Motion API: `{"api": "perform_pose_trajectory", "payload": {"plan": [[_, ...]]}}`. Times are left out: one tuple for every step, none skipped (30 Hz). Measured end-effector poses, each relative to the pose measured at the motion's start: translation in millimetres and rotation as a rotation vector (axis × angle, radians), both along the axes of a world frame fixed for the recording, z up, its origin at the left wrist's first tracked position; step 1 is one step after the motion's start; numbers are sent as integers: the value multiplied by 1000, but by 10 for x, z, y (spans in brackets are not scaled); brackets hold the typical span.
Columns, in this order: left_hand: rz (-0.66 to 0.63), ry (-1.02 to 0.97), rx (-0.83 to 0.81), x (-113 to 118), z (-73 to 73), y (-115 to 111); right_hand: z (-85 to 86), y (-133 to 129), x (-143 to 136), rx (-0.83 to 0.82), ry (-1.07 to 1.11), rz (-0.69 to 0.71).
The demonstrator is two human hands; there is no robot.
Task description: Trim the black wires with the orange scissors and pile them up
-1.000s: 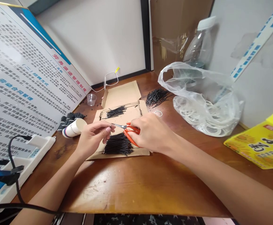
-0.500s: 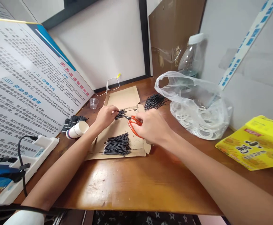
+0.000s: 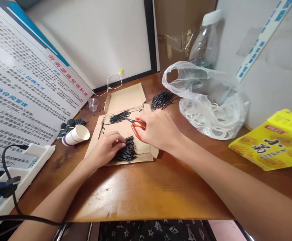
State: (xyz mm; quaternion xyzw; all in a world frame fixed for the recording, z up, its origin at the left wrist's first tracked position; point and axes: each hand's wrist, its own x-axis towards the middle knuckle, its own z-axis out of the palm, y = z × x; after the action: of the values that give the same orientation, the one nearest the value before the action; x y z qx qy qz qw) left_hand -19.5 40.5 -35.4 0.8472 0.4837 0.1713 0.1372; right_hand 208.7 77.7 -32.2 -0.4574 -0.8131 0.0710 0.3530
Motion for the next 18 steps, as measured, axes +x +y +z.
{"api": "perform_pose_trajectory", "payload": {"plan": [[7,-4,16,2,-25,11,-8,-1,-2,5,-9,-2],[11,-8,38,2,-46,17,-13,-4,-3,11,-15,-4],[11,-12,61,-2,-59,17,-15,-9,-3,17,-15,-5],[13,-21,86,-8,-63,11,-14,-16,-4,22,-8,-5],[18,-35,109,-17,-57,2,-13,-25,-5,23,4,1],[24,-56,128,-26,-42,-10,-11,-35,-7,20,20,11],[29,-84,143,-36,-20,-20,-11,-46,-10,15,36,27],[37,-116,153,-47,8,-28,-11,-56,-15,9,51,44],[48,-147,158,-58,37,-33,-14,-65,-21,3,62,61],[60,-174,158,-68,66,-35,-18,-72,-27,-2,70,74],[73,-198,153,-78,91,-34,-24,-76,-32,-4,74,83],[86,-216,144,-86,112,-32,-29,-77,-36,-3,76,87],[98,-229,132,-92,127,-29,-35,-77,-38,-2,77,88],[103,-239,118,-96,137,-26,-39,-74,-39,-2,76,87],[102,-246,104,-98,143,-24,-43,-71,-39,-2,74,85],[96,-249,91,-99,145,-23,-46,-68,-38,-1,71,84],[87,-248,82,-98,144,-22,-48,-66,-37,0,67,84],[76,-246,76,-96,141,-23,-49,-63,-35,1,64,84]]}}
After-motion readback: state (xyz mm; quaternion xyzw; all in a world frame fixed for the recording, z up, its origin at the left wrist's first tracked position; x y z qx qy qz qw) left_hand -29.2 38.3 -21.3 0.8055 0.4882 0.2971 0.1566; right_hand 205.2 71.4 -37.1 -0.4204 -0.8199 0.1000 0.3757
